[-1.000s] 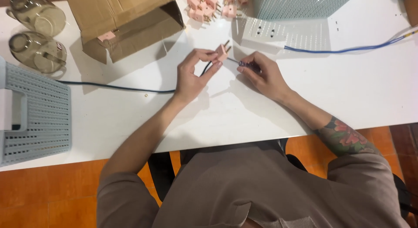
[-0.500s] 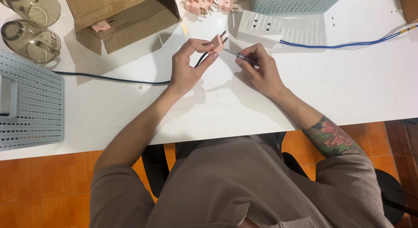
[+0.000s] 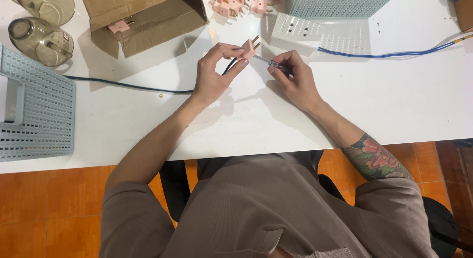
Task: The person assembles a pink electrical plug by inserting wires into terminals and tightening screws with a screwdriver. They then close the plug housing and secure it with additional screws.
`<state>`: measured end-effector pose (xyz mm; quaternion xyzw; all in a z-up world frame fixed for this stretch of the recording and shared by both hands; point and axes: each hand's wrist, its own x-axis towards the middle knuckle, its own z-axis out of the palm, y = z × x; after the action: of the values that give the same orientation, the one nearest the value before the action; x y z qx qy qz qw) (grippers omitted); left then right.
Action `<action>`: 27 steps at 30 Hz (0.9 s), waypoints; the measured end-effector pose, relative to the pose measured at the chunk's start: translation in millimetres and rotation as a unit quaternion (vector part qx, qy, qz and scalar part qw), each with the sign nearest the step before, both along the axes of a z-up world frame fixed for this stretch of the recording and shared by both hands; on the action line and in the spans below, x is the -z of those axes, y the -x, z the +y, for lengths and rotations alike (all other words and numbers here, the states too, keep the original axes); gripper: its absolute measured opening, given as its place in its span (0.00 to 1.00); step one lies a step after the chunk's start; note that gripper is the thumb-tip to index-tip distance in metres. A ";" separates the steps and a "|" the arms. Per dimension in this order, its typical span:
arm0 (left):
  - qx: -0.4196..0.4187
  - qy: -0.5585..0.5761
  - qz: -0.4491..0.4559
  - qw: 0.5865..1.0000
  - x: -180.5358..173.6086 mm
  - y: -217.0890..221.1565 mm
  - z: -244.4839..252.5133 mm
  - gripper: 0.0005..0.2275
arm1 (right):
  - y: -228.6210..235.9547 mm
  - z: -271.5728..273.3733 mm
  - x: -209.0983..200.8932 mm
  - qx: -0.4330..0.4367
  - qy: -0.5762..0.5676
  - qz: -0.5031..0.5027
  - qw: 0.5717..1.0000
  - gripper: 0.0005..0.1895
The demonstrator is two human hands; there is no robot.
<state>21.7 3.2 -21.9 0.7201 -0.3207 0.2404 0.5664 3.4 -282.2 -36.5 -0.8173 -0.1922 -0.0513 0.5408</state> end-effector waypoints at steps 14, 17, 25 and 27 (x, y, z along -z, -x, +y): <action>-0.035 0.003 0.045 0.998 6.3 -5.6 -2.7 0.09 | -5.8 4.3 -4.8 0.002 0.029 -0.042 0.999 0.14; -0.039 -0.003 0.060 0.997 3.3 -2.4 -3.9 0.09 | 2.6 6.7 2.1 0.005 0.002 -0.005 1.000 0.15; -0.115 0.016 0.084 0.990 3.2 22.4 -18.3 0.08 | 6.4 9.1 -7.7 -0.012 -0.001 0.045 0.999 0.14; -0.134 0.024 0.084 0.987 3.1 29.8 -20.3 0.08 | 9.1 12.5 -16.6 -0.012 0.034 0.006 0.999 0.14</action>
<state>-8.1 -17.1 -25.0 0.7604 -0.1664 0.2607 0.5711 -5.7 -269.7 -19.9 -0.8331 -0.2000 -0.0335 0.5146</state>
